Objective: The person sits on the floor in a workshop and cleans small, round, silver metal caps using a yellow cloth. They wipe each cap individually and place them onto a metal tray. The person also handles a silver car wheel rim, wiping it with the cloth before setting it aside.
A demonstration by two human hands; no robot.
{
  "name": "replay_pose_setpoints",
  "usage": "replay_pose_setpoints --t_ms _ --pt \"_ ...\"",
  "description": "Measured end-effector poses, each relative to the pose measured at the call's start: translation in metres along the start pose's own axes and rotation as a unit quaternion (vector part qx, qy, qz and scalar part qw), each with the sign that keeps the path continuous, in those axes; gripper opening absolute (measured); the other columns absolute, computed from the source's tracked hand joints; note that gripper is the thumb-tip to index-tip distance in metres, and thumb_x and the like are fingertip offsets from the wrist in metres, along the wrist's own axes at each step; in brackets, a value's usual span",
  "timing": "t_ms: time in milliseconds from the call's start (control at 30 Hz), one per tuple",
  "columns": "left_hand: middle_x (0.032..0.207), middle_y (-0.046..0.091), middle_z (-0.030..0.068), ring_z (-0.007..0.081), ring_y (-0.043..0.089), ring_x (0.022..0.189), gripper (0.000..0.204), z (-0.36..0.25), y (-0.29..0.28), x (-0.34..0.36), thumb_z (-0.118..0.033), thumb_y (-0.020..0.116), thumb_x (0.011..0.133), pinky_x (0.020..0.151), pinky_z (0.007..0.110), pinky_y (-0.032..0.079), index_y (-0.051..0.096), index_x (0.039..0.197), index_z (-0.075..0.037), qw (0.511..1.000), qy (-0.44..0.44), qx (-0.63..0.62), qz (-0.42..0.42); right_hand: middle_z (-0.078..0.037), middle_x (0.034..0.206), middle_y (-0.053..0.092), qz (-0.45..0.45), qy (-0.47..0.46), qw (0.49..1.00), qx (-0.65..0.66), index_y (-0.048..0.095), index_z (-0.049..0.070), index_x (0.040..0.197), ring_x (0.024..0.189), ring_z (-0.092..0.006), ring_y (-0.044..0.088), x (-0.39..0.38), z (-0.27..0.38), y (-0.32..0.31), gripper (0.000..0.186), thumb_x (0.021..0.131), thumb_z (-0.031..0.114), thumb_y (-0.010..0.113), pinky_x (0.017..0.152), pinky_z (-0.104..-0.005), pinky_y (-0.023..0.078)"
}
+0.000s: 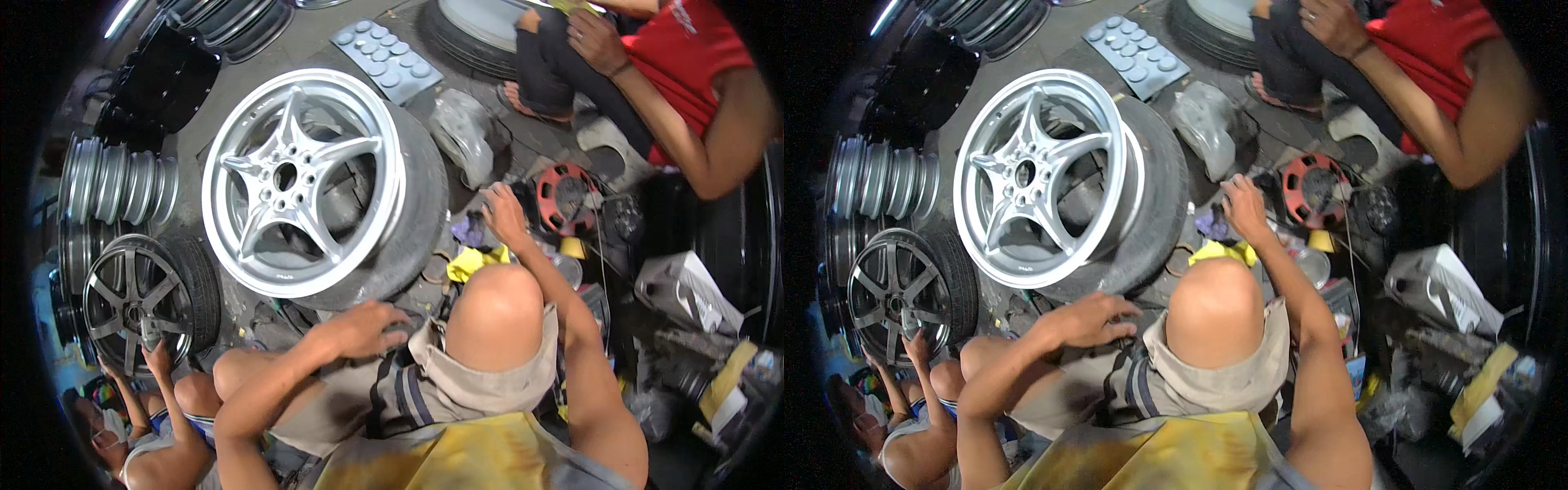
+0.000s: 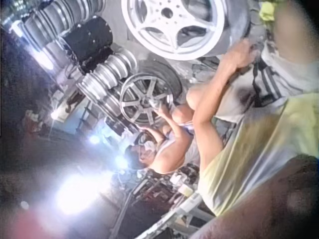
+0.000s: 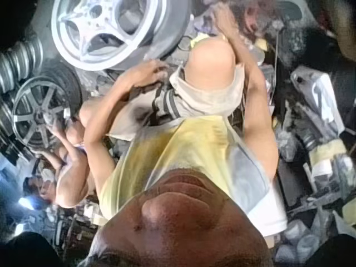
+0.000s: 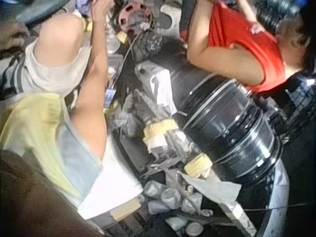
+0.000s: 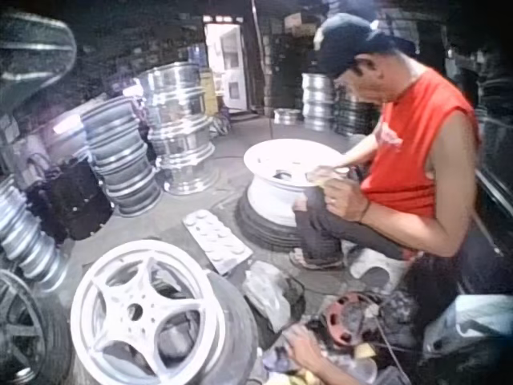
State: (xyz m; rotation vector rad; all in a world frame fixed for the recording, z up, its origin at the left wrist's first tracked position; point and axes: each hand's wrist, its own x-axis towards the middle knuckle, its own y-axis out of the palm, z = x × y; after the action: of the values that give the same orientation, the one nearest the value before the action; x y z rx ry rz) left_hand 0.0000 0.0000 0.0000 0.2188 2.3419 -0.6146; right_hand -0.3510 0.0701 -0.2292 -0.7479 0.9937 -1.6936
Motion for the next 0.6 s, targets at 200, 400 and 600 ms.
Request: replay_pose_setpoints --t_ms 200,400,600 --pt "0.119 0.067 0.0236 0.0422 0.062 0.115 0.038 0.011 -0.009 -0.016 -0.029 0.063 0.100 0.100 0.049 0.050 0.066 0.125 -0.001 0.996 0.014 -0.034 -0.077 -0.015 0.115 0.058 -0.005 -0.007 0.982 -0.189 0.068 0.004 0.110 0.118 -0.0343 0.051 0.057 -0.019 0.062 0.023 0.091 0.015 0.063 0.095 -0.0471 0.044" --pt "0.115 0.068 0.0219 0.0396 0.064 0.111 0.032 -0.013 -0.050 -0.031 -0.023 0.062 0.100 0.095 0.046 0.051 0.067 0.123 -0.001 0.984 0.098 -0.101 -0.112 -0.009 0.120 0.062 0.166 0.150 0.932 0.284 0.065 0.008 0.116 0.108 -0.0268 0.062 0.012 0.003 -0.006 0.026 0.095 0.022 0.071 0.088 -0.0432 0.051" --pt "0.107 0.073 0.0114 0.0199 0.069 0.096 0.024 -0.040 -0.077 -0.033 -0.018 0.065 0.102 0.085 0.033 0.053 0.071 0.116 0.000 0.954 0.095 -0.203 -0.197 -0.016 0.133 0.061 0.175 0.117 0.650 0.730 0.045 -0.001 0.143 0.120 -0.0299 0.063 -0.007 0.077 -0.149 0.049 0.104 0.026 0.059 0.089 -0.0403 0.050"
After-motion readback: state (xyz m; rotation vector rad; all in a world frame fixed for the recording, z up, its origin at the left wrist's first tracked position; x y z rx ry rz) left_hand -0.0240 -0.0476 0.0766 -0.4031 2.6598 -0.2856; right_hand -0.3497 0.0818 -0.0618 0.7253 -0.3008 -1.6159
